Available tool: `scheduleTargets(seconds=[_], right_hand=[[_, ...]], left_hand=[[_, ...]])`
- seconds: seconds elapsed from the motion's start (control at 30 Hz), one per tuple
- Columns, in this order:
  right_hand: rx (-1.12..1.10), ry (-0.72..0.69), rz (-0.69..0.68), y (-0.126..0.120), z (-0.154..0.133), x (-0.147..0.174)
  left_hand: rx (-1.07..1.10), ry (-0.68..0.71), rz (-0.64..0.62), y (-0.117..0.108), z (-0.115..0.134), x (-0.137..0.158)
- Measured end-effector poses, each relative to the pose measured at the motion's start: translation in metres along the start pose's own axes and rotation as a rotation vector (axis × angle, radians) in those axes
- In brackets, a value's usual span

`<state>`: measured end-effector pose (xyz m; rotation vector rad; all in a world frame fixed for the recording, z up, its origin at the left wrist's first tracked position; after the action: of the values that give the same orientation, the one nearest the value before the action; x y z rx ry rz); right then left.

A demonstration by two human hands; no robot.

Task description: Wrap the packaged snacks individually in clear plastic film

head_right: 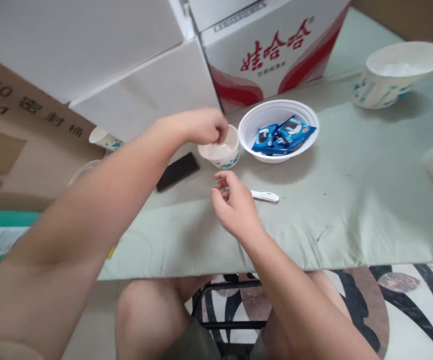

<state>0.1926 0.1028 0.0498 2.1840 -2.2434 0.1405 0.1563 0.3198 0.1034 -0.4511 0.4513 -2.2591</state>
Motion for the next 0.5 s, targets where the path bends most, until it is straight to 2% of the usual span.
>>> scheduleTargets(seconds=[0.07, 0.13, 0.2, 0.27, 0.33, 0.37, 0.43, 0.5], right_hand=[[0.029, -0.016, -0.008, 0.006, 0.0, 0.0], [0.1, -0.032, -0.021, 0.013, 0.0, 0.002], [0.189, -0.049, -0.029, 0.021, 0.004, 0.006], [0.268, -0.057, -0.031, 0.028, 0.01, 0.015], [0.328, -0.053, -0.029, 0.035, 0.016, 0.025], [0.347, -0.053, -0.016, 0.038, 0.017, 0.03], [0.351, -0.07, 0.019, 0.049, 0.011, 0.037], [0.367, -0.121, 0.018, 0.072, -0.009, 0.039]], left_hand=[[0.018, 0.104, 0.057, -0.005, 0.022, 0.062], [0.148, 0.179, 0.239, -0.004, 0.026, 0.139], [0.251, 0.152, 0.389, 0.009, 0.006, 0.21], [0.315, 0.065, 0.467, 0.027, -0.03, 0.263], [0.313, -0.067, 0.478, 0.042, -0.069, 0.295], [0.262, -0.122, 0.435, 0.047, -0.085, 0.303], [0.114, -0.176, 0.275, 0.057, -0.106, 0.307], [0.005, -0.172, 0.128, 0.062, -0.117, 0.304]])
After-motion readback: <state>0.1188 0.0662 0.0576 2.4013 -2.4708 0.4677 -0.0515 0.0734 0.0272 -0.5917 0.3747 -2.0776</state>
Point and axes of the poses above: each hand's wrist, its own x-axis away from the middle knuckle, its own y-axis out of the palm, z = x × y, the point moved 7 cm from there along -x, towards the middle knuckle, and after that the axes turned 10 degrees about -z, right-handed, at the moved point
